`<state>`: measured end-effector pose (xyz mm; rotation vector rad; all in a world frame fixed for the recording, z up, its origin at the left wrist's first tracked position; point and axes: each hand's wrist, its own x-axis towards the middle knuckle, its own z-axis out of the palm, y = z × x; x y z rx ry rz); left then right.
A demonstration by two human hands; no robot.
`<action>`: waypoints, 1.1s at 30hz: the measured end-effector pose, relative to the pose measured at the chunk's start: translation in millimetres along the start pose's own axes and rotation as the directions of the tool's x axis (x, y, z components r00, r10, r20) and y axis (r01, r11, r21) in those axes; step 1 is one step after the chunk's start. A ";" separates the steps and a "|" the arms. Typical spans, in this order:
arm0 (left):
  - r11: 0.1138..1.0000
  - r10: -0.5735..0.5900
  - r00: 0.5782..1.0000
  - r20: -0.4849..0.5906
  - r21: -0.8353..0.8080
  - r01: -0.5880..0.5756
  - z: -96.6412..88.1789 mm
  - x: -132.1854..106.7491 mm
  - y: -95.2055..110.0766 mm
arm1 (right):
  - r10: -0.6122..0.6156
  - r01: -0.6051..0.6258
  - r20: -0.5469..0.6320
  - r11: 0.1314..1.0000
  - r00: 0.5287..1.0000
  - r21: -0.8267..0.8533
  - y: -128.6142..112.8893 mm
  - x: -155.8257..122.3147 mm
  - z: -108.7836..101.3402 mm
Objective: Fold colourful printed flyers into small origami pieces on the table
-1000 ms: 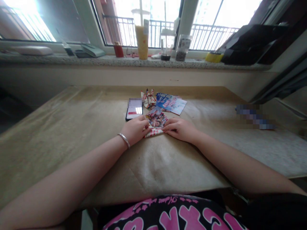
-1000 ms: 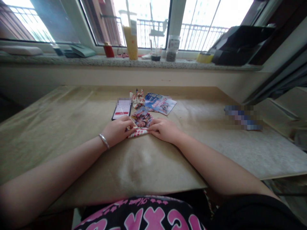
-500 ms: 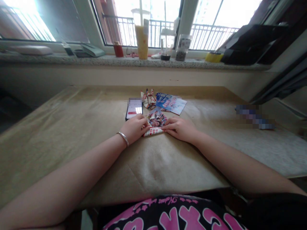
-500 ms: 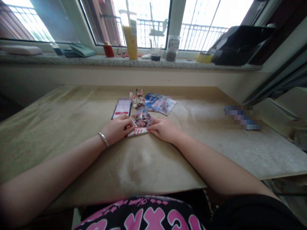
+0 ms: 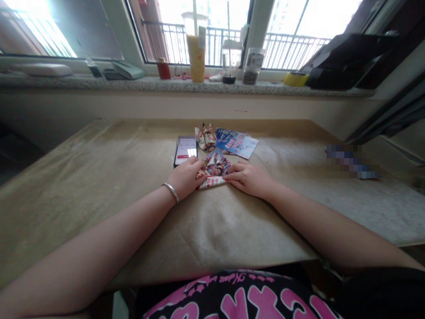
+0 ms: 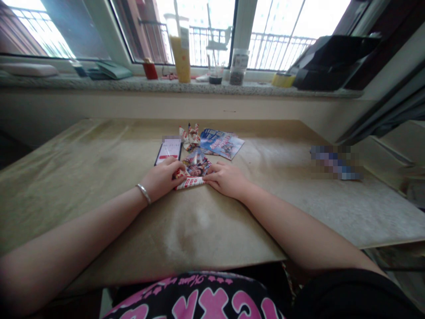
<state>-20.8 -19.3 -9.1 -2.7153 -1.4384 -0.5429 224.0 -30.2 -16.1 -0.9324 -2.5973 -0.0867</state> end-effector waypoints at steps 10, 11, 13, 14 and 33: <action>0.947 0.314 0.928 0.201 0.000 -0.320 -17.1 0.1 -6.6 | 0.007 -0.007 0.011 1.000 1.000 0.003 1.9 -2.5 2.0; 0.945 0.319 0.923 0.216 0.005 -0.327 -18.8 -0.2 -6.2 | 0.010 -0.010 0.013 1.000 1.000 0.000 1.7 -2.5 2.2; 0.947 0.302 0.923 0.238 0.040 -0.320 -21.0 -0.9 -4.0 | 0.011 -0.011 0.013 1.000 1.000 -0.004 1.5 -2.3 2.4; 0.946 0.296 0.925 0.239 0.059 -0.318 -21.6 -1.2 -2.2 | 0.011 -0.011 0.012 1.000 1.000 -0.005 1.4 -2.2 2.4; 0.913 0.396 0.913 0.099 0.062 -0.403 -8.9 -5.6 9.3 | 0.031 -0.031 0.028 0.999 0.999 -0.024 -1.1 0.2 -0.2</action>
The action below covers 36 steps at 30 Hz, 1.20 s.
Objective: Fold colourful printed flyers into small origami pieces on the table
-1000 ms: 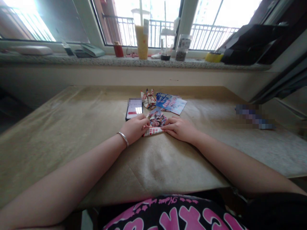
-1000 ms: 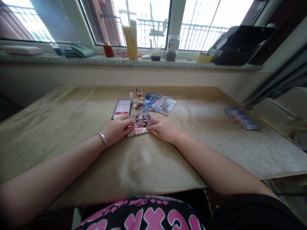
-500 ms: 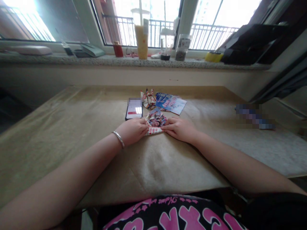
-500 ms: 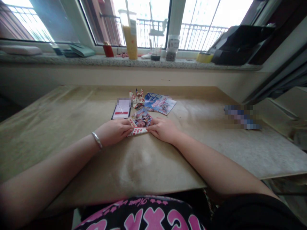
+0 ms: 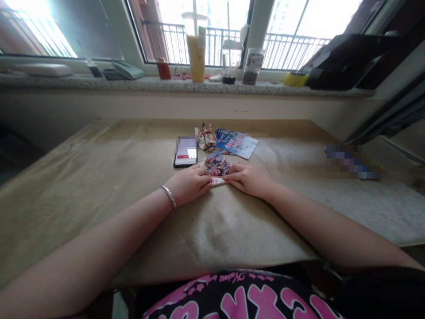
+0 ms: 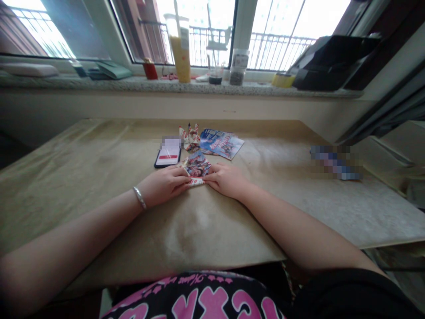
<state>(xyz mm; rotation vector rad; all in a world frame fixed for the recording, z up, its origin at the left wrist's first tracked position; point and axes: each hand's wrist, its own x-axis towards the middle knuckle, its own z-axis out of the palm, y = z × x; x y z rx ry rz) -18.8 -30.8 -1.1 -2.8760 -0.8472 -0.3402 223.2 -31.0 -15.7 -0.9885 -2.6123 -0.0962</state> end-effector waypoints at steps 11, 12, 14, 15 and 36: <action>0.999 -0.017 0.999 0.048 0.032 0.016 -5.8 1.0 7.7 | 0.082 -0.083 0.015 0.996 0.996 0.024 2.2 -1.9 -7.2; 1.000 -0.017 0.999 0.038 0.022 0.016 -5.6 0.7 7.4 | 0.092 -0.093 0.019 0.995 0.996 0.026 2.5 -2.0 -8.3; 1.000 -0.020 0.999 0.028 0.012 0.020 -5.3 0.6 7.0 | 0.101 -0.103 0.033 0.994 0.994 0.037 3.5 -1.9 -10.1; 1.000 -0.025 0.999 0.030 0.011 0.024 -5.2 0.6 6.9 | 0.102 -0.104 0.041 0.993 0.994 0.046 4.0 -1.9 -10.6; 0.999 0.010 0.999 0.038 0.040 -0.011 0.8 2.1 9.4 | 0.061 -0.067 0.079 0.995 0.995 0.076 3.6 -1.6 -12.3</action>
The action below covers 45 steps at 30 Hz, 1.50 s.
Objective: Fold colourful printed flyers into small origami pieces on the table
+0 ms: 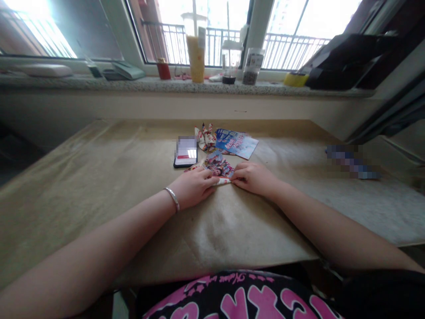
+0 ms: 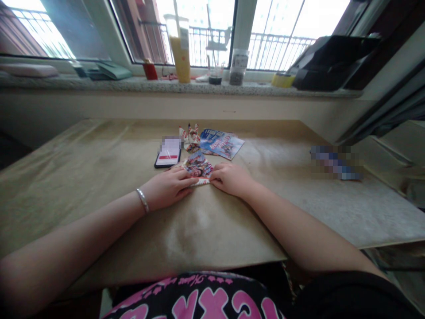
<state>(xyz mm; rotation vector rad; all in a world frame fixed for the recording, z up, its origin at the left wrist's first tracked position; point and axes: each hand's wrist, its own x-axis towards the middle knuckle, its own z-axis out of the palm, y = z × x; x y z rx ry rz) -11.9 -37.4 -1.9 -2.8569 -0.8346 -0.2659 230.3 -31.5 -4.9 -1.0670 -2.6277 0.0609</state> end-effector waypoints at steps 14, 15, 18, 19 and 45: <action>0.995 0.050 0.997 0.061 0.089 -0.055 -3.5 3.4 4.6 | -0.224 0.221 -0.075 0.974 0.972 -0.046 1.1 -0.2 8.3; 0.995 0.045 0.996 0.071 0.084 -0.051 -4.1 3.6 4.8 | -0.222 0.218 -0.076 0.975 0.972 -0.048 0.4 0.1 7.6; 0.998 0.022 0.993 0.116 0.064 -0.029 -7.6 4.3 6.3 | -0.221 0.216 -0.061 0.973 0.973 -0.075 -3.2 1.7 4.3; 0.998 0.016 0.991 0.131 0.056 -0.023 -9.0 4.4 7.0 | -0.227 0.221 -0.050 0.971 0.973 -0.093 -4.6 2.2 3.3; 0.997 0.052 0.987 0.153 0.049 -0.060 -13.4 1.7 7.3 | -0.261 0.266 0.053 0.953 0.964 -0.142 -2.1 1.6 -7.6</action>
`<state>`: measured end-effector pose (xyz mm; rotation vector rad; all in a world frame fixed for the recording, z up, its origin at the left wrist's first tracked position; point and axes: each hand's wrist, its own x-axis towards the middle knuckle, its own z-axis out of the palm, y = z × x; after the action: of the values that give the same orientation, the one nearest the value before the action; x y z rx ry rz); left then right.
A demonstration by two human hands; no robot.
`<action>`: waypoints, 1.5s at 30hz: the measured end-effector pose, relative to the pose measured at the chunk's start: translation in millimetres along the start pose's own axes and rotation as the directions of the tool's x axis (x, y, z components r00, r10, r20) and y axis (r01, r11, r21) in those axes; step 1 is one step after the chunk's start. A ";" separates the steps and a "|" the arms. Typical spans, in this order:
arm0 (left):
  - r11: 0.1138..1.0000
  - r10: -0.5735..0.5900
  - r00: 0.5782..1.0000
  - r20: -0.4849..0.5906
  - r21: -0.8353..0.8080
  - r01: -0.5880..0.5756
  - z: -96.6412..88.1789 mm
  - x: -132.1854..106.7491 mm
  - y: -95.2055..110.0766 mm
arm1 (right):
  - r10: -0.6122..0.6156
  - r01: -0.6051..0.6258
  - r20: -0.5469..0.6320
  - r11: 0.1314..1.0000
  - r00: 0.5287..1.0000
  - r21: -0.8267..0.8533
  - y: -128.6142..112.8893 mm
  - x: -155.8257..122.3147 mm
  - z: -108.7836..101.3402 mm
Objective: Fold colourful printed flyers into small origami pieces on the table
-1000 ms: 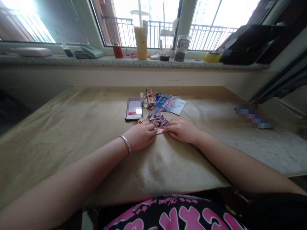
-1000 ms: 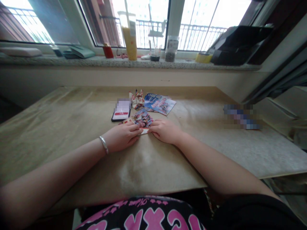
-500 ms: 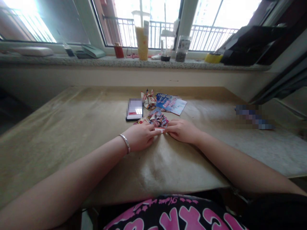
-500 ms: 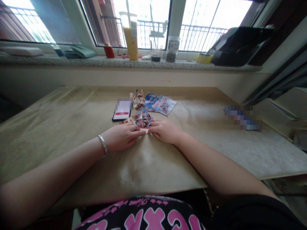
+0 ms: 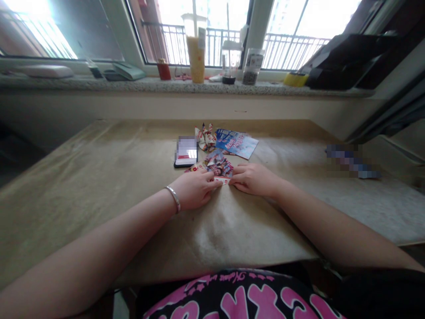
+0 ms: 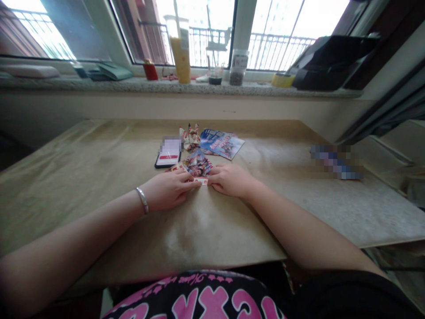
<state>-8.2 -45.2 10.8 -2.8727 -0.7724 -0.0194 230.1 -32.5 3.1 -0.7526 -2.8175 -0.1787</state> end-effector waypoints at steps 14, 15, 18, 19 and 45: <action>1.000 0.010 1.000 -0.021 -0.004 -0.011 3.7 -1.3 -2.1 | 0.079 -0.082 0.084 0.996 0.993 0.038 7.7 -7.5 -5.2; 1.000 0.012 1.000 -0.022 -0.005 -0.012 4.0 -1.4 -2.3 | 0.083 -0.087 0.091 0.996 0.992 0.036 7.6 -7.7 -6.4; 1.000 0.010 1.000 -0.020 -0.004 -0.010 3.3 -1.3 -1.9 | 0.117 -0.121 0.114 0.992 0.987 0.027 8.0 -8.9 -10.2; 1.000 0.008 1.000 -0.019 0.000 -0.008 2.6 -1.2 -1.7 | 0.131 -0.135 0.121 0.990 0.984 0.025 8.6 -9.7 -11.2; 1.000 0.016 0.998 -0.061 -0.024 -0.017 5.7 -2.7 -4.2 | 0.254 -0.254 0.200 0.967 0.946 -0.024 18.6 -22.0 -23.9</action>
<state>-12.8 -42.1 5.7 -2.8868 -0.7423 -0.1148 262.3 -31.1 22.0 -1.1862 -2.8672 -0.0591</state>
